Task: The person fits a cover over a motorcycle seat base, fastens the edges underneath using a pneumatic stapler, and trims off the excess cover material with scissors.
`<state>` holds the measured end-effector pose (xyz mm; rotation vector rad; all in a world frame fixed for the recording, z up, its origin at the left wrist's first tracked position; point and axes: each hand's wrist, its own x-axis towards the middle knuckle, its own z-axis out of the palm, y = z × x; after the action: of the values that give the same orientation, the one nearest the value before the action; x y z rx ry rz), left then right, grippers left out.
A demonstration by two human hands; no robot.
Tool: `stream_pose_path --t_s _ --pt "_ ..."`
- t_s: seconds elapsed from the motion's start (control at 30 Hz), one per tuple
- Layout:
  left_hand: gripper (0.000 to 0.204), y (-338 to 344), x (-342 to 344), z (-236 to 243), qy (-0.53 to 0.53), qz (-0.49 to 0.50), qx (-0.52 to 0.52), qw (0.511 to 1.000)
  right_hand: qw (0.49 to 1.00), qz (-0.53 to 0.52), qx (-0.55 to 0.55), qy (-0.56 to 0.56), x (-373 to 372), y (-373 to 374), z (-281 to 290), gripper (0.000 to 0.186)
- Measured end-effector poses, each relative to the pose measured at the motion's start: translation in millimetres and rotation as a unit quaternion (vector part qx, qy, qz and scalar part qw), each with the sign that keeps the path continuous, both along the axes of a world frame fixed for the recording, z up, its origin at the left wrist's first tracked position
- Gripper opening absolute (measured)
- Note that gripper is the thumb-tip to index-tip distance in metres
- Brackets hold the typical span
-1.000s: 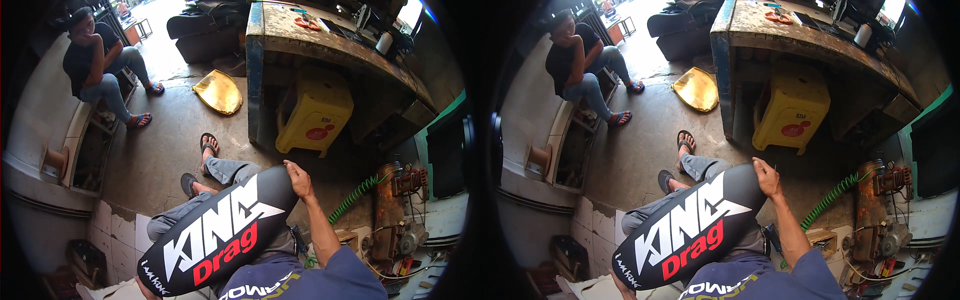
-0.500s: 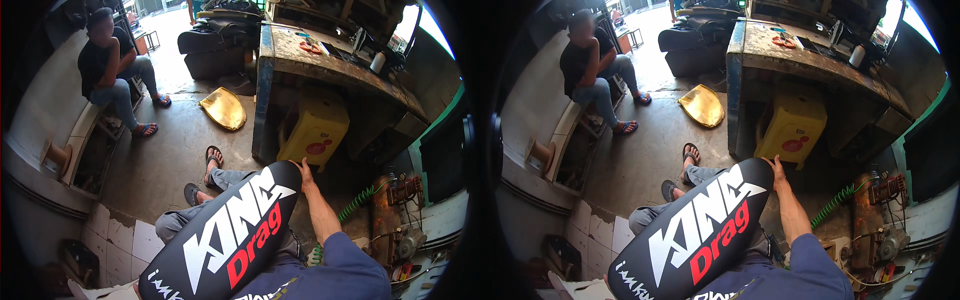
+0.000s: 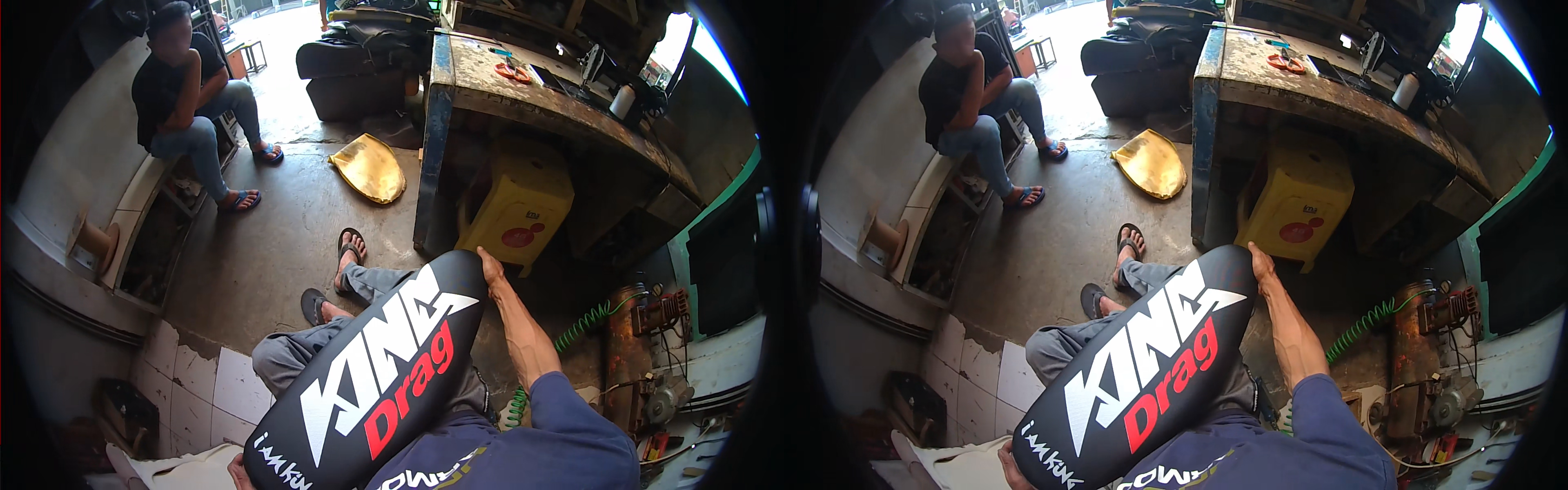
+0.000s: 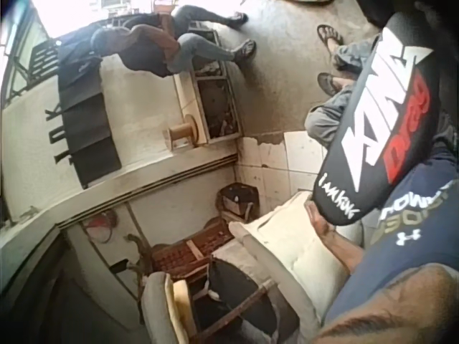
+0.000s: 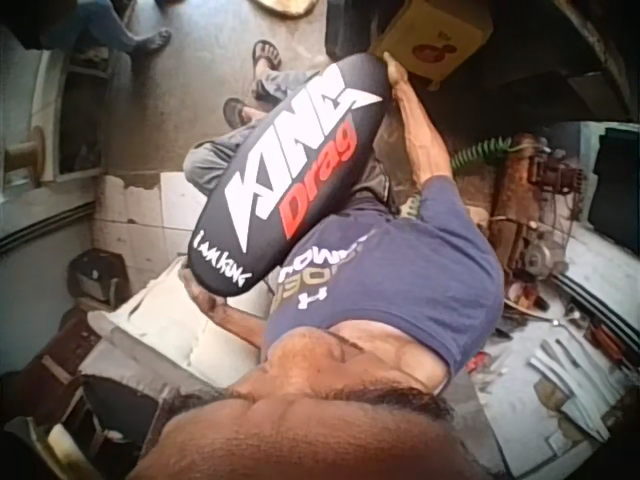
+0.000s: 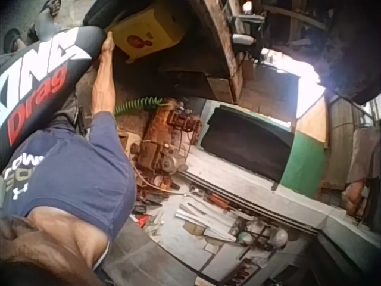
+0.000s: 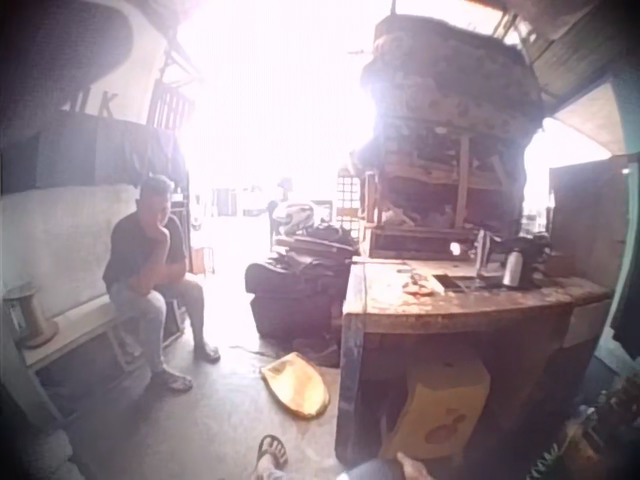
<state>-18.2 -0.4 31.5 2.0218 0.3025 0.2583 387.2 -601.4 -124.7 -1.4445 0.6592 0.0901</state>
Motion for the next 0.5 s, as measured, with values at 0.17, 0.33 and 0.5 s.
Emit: stream_pose_path --t_s 0.17,0.33,0.5 --pt "0.061 -12.1 -0.1 -5.1 0.099 0.197 -0.468 0.856 0.996 0.026 0.033 -0.081 21.2 22.3 65.4 0.057" --pt "0.054 -36.4 33.8 -0.4 0.206 0.104 -0.25 0.94 0.929 0.164 0.158 -0.29 91.7 59.9 234.7 0.057" --pt "0.073 -71.1 130.7 16.8 0.252 -0.039 0.175 0.951 0.899 0.224 -0.075 -0.369 127.5 136.3 395.4 0.07"
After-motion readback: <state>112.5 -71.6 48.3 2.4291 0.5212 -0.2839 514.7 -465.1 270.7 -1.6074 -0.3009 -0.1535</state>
